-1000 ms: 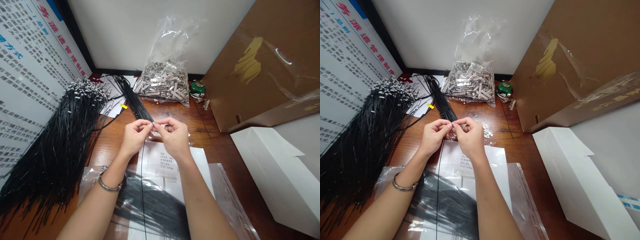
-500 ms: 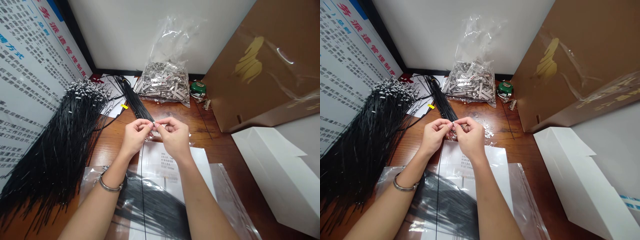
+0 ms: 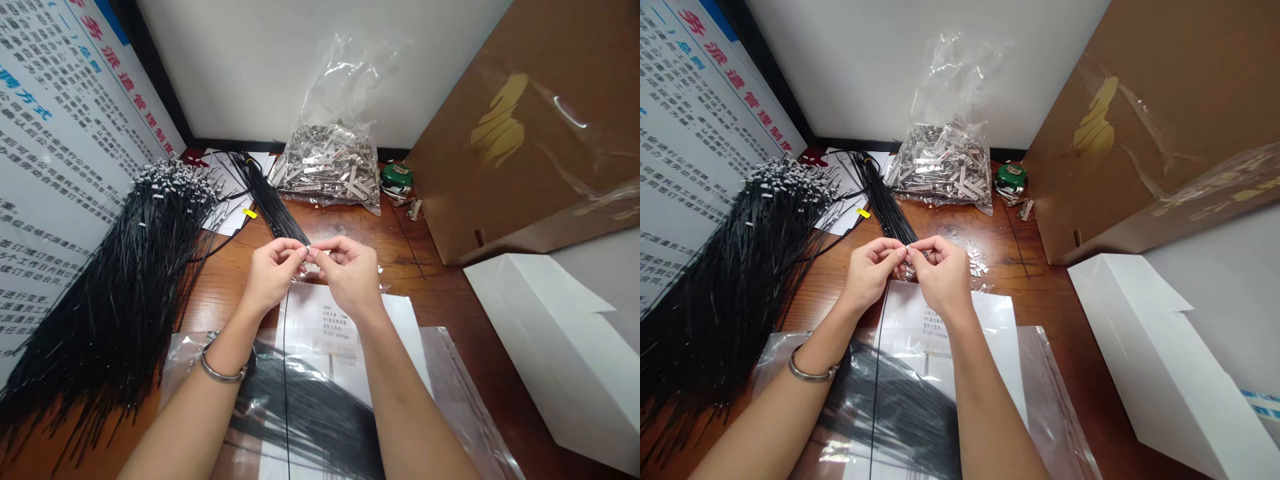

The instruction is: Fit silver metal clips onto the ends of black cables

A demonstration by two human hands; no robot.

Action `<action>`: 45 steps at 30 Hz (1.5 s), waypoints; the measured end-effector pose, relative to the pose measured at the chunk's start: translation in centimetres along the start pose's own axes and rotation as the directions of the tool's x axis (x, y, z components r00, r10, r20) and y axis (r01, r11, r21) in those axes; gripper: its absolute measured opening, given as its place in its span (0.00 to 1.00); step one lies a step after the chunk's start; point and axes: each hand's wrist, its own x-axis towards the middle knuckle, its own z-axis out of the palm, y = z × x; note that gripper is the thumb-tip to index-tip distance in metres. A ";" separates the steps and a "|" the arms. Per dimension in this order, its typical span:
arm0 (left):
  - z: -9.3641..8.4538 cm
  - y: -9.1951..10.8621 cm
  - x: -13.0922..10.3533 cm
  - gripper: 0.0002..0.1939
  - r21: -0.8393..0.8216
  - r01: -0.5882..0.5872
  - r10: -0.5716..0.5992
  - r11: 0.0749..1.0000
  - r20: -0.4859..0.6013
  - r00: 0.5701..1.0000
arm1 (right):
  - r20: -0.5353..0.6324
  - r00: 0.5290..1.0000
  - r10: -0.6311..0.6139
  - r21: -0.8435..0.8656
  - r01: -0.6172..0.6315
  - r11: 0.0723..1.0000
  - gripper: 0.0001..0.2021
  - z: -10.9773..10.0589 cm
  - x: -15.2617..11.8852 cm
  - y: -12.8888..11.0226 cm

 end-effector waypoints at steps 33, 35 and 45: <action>0.3 0.7 0.1 0.16 -0.085 0.079 -0.081 0.993 -0.026 0.996 | 0.024 0.999 0.031 0.155 -0.034 0.987 0.07 -0.1 0.2 0.1; 0.3 0.9 0.1 0.16 -0.099 0.099 -0.103 0.990 -0.028 0.994 | 0.033 0.999 0.032 0.161 -0.037 0.986 0.07 -0.1 0.2 0.3; 0.1 0.8 0.2 0.15 -0.098 0.128 -0.128 0.987 0.002 0.992 | 0.052 0.996 0.067 0.117 -0.073 0.990 0.08 -0.2 0.2 0.2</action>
